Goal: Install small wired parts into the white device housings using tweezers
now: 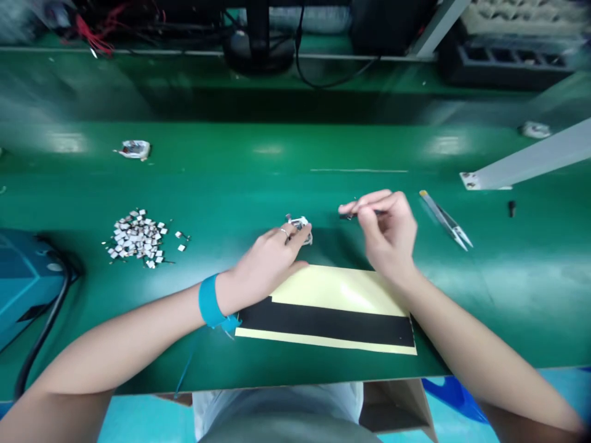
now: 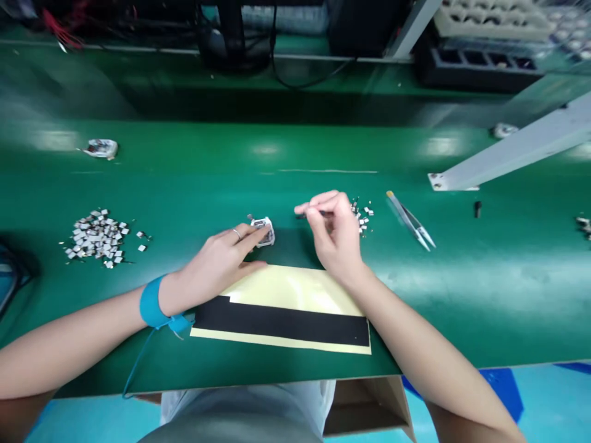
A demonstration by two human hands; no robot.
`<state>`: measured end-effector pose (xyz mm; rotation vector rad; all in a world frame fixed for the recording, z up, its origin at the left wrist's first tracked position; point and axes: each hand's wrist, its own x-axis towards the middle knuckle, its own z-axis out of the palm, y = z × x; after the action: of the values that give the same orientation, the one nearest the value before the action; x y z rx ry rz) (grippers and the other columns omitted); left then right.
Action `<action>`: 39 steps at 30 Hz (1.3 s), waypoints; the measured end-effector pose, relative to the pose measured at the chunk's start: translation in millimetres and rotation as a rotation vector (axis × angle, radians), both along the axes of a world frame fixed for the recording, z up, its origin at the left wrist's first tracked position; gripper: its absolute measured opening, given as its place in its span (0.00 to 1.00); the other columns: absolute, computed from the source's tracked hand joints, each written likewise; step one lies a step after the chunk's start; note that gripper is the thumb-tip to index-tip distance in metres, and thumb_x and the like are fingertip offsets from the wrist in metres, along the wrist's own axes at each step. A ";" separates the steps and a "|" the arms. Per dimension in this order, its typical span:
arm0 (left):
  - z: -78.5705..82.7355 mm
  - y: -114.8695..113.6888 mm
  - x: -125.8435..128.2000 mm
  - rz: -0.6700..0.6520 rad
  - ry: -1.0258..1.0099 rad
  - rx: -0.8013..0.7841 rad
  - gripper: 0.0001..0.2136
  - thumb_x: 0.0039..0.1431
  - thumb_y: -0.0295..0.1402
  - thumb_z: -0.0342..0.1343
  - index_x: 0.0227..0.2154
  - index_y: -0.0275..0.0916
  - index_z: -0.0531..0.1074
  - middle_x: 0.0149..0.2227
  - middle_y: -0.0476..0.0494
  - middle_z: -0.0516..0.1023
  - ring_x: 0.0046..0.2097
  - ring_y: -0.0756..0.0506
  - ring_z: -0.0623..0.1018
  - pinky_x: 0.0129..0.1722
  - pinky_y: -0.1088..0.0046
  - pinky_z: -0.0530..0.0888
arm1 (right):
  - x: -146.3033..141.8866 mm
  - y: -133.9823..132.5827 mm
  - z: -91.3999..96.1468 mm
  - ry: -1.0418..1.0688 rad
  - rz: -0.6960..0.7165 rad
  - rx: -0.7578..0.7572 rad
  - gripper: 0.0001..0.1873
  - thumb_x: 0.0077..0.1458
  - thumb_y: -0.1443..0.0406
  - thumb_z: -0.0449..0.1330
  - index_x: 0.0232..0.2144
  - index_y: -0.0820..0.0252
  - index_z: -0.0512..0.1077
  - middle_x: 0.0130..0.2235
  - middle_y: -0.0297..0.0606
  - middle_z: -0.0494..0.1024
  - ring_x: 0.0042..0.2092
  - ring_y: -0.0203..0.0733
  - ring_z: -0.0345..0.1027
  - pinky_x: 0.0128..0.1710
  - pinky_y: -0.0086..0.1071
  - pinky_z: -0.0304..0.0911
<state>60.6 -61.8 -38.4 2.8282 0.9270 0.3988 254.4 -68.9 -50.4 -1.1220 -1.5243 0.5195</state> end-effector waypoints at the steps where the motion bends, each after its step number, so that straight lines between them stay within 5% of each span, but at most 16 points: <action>1: 1.1 -1.2 0.0 0.028 -0.024 -0.072 0.26 0.49 0.34 0.58 0.50 0.27 0.59 0.46 0.32 0.69 0.42 0.42 0.73 0.40 0.67 0.72 | 2.1 1.0 0.8 -0.151 0.012 -0.036 0.05 0.56 0.68 0.49 0.28 0.57 0.56 0.31 0.35 0.65 0.33 0.36 0.68 0.33 0.34 0.65; 4: 6.9 3.4 -2.4 0.107 -0.067 -0.260 0.28 0.51 0.29 0.56 0.55 0.35 0.53 0.46 0.38 0.69 0.39 0.45 0.74 0.39 0.68 0.72 | 2.6 2.3 1.5 -0.577 0.074 -0.093 0.05 0.56 0.68 0.48 0.28 0.58 0.57 0.28 0.37 0.67 0.30 0.37 0.64 0.28 0.31 0.62; 7: 10.0 20.8 -8.6 0.135 -0.142 -0.282 0.32 0.50 0.22 0.54 0.57 0.39 0.48 0.47 0.41 0.68 0.47 0.43 0.69 0.46 0.65 0.69 | -4.5 3.9 1.8 -0.699 0.135 -0.069 0.04 0.56 0.68 0.50 0.28 0.61 0.62 0.29 0.37 0.69 0.30 0.35 0.65 0.30 0.28 0.63; 11: -2.1 45.2 -14.5 -0.030 -0.192 -0.391 0.38 0.50 0.25 0.56 0.59 0.40 0.39 0.56 0.38 0.59 0.58 0.40 0.57 0.54 0.61 0.62 | -18.0 8.0 2.3 -0.838 0.147 -0.008 0.07 0.54 0.64 0.53 0.33 0.63 0.68 0.31 0.39 0.71 0.33 0.36 0.66 0.32 0.27 0.63; 17: -21.8 50.0 -13.1 -0.080 -0.293 -0.449 0.35 0.51 0.29 0.57 0.58 0.46 0.43 0.48 0.44 0.70 0.50 0.42 0.69 0.49 0.61 0.65 | -35.7 6.5 2.5 -1.087 0.062 0.104 0.09 0.52 0.68 0.55 0.22 0.66 0.70 0.24 0.40 0.70 0.27 0.40 0.64 0.26 0.32 0.57; 27: -10.1 23.6 -8.8 0.026 -0.631 -0.613 0.34 0.45 0.29 0.60 0.55 0.39 0.51 0.42 0.44 0.73 0.37 0.52 0.74 0.40 0.76 0.73 | -31.3 -0.1 17.6 -1.102 0.009 0.220 0.09 0.53 0.71 0.51 0.25 0.63 0.68 0.25 0.37 0.71 0.26 0.35 0.62 0.25 0.29 0.53; 39: -1.7 18.2 -10.0 0.038 -0.561 -0.684 0.34 0.44 0.30 0.61 0.54 0.39 0.52 0.41 0.45 0.74 0.39 0.50 0.75 0.41 0.74 0.72 | -32.3 0.7 13.5 -0.881 0.073 0.182 0.11 0.53 0.67 0.54 0.21 0.62 0.69 0.24 0.36 0.71 0.26 0.33 0.62 0.25 0.27 0.58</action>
<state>50.6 -43.7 -40.1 1.9352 0.7912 0.6768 222.2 -68.3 -36.9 -1.2179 -2.3135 -0.1123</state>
